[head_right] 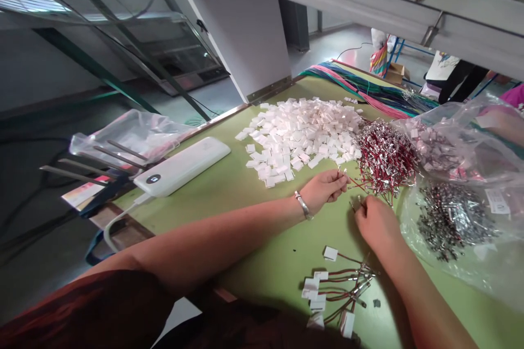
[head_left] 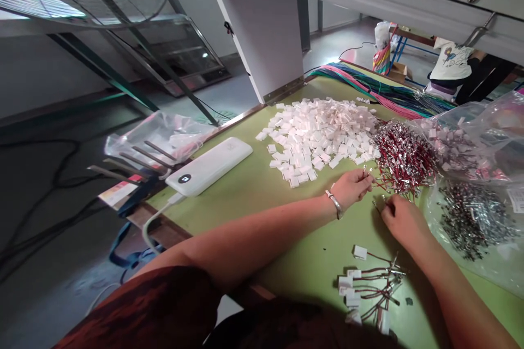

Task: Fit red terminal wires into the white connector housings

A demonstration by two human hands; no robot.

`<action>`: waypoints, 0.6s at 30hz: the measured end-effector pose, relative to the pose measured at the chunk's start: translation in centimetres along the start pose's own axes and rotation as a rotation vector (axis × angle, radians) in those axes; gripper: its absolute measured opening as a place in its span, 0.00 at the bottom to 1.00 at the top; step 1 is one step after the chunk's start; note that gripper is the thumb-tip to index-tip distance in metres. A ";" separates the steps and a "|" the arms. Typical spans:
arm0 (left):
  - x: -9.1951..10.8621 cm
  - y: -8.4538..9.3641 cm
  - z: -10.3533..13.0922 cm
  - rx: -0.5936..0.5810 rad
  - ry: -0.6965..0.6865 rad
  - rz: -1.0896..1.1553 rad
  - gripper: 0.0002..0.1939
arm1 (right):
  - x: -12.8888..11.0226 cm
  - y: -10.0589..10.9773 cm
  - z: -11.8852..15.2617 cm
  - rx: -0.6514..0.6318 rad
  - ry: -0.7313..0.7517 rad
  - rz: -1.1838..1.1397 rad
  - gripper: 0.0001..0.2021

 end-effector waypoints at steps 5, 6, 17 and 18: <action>-0.2 -0.5 0.5 -0.028 0.047 -0.315 0.08 | 2.4 1.0 -0.5 0.010 -0.079 -0.517 0.06; -0.2 -0.7 0.7 -0.062 0.040 -0.343 0.09 | 2.3 1.0 -0.4 -0.024 -0.088 -0.673 0.07; 0.0 -1.9 1.3 -0.152 -0.113 -0.236 0.21 | -1.8 1.6 1.0 0.156 0.144 -0.560 0.11; 0.1 -1.8 1.4 -0.123 -0.110 -0.245 0.21 | -1.6 2.1 1.1 0.119 0.166 -0.506 0.11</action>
Point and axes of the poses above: each hand's wrist, its own z-axis away from the middle knuckle, its own y-axis out of the back of the hand, x = y × z, the point moved 4 cm from there along -z, towards the middle knuckle, and after that the axes turned 9 degrees about -x, right-handed, at the moved point
